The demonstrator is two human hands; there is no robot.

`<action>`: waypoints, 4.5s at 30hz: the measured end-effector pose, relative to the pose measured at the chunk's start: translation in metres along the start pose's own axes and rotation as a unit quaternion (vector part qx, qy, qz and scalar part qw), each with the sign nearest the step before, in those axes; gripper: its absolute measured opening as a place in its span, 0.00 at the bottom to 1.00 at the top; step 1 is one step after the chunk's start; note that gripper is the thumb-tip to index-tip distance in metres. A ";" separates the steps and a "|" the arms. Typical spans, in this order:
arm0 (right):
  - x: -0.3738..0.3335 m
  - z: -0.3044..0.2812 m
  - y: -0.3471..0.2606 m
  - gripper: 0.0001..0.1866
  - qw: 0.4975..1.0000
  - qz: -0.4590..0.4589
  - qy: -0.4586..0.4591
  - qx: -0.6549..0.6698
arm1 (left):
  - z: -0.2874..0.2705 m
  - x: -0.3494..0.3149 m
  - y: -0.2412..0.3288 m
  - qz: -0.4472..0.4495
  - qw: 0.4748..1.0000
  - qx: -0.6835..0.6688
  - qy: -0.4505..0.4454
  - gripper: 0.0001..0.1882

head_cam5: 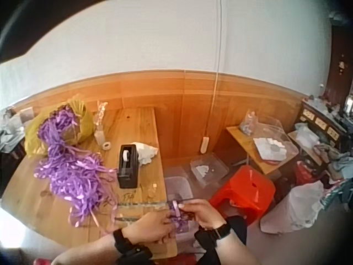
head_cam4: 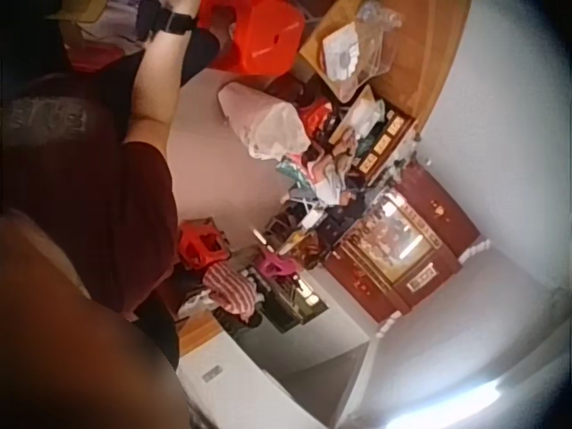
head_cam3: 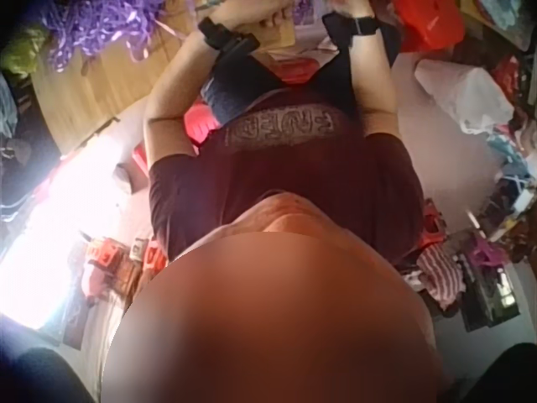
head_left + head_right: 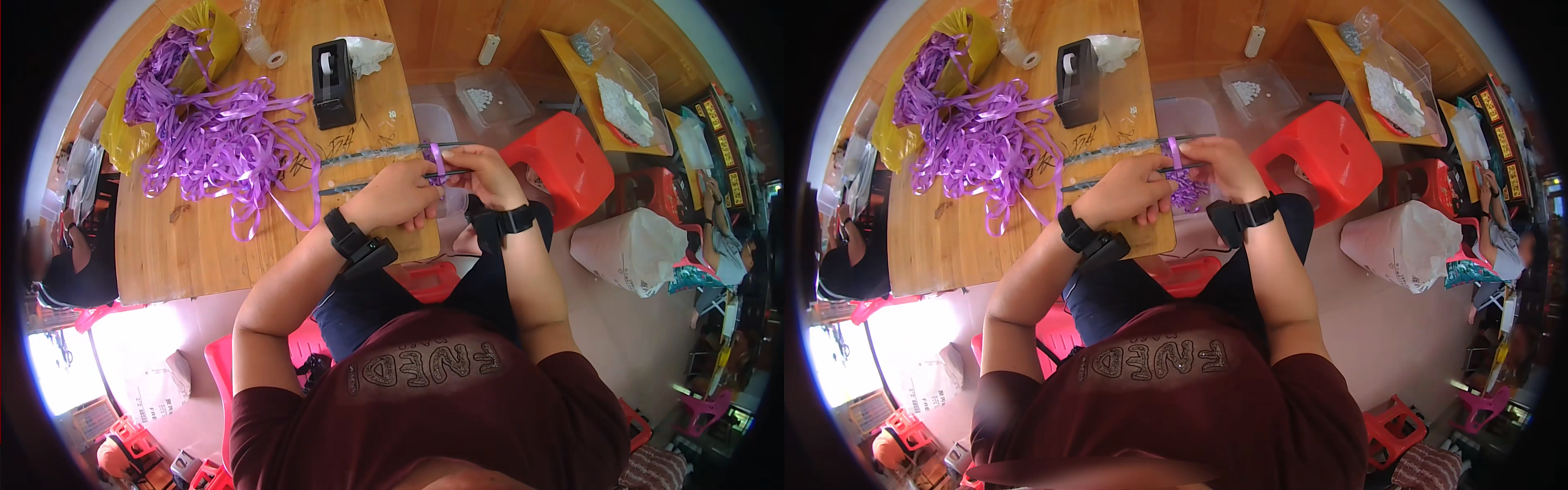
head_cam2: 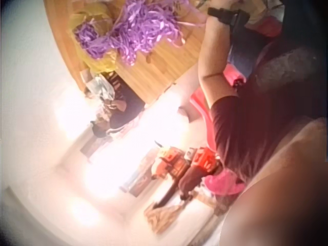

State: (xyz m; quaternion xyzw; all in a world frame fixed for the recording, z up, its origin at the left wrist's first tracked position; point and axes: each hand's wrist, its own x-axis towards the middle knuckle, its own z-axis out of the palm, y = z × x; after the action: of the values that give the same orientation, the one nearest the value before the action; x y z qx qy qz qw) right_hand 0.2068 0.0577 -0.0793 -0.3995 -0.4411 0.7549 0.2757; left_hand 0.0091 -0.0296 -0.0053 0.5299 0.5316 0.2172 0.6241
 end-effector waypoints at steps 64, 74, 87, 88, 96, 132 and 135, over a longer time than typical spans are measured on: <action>-0.079 0.103 0.014 0.15 0.934 -0.267 -0.093 -0.219 | 0.085 -0.134 -0.005 0.443 0.853 0.272 0.045 0.07; -0.081 0.077 0.003 0.13 0.977 -0.203 -0.015 0.071 | -0.017 -0.093 -0.039 0.326 0.759 0.413 0.382 0.15; -0.085 0.047 0.005 0.09 0.953 -0.220 -0.042 0.205 | -0.093 -0.160 -0.028 0.250 0.883 -0.024 0.396 0.12; -0.084 0.044 0.006 0.08 0.949 -0.232 -0.050 0.207 | -0.099 -0.167 -0.026 0.249 0.883 -0.023 0.396 0.12; -0.090 0.050 -0.005 0.09 0.954 -0.219 -0.027 0.202 | -0.129 -0.182 -0.056 0.068 0.577 0.568 0.582 0.24; -0.105 -0.025 -0.003 0.22 0.862 -0.353 0.174 -0.319 | 0.079 0.012 0.026 0.202 0.964 0.071 0.157 0.13; -0.101 -0.021 0.004 0.23 0.901 -0.375 0.148 -0.160 | 0.067 0.025 0.024 0.205 0.966 0.034 0.156 0.15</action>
State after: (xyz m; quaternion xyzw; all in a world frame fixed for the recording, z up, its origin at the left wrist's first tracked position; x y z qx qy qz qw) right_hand 0.2779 -0.0124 -0.0530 -0.3510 -0.6272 0.4469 0.5326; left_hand 0.0849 -0.0293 -0.0032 0.6078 0.5096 0.4021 0.4574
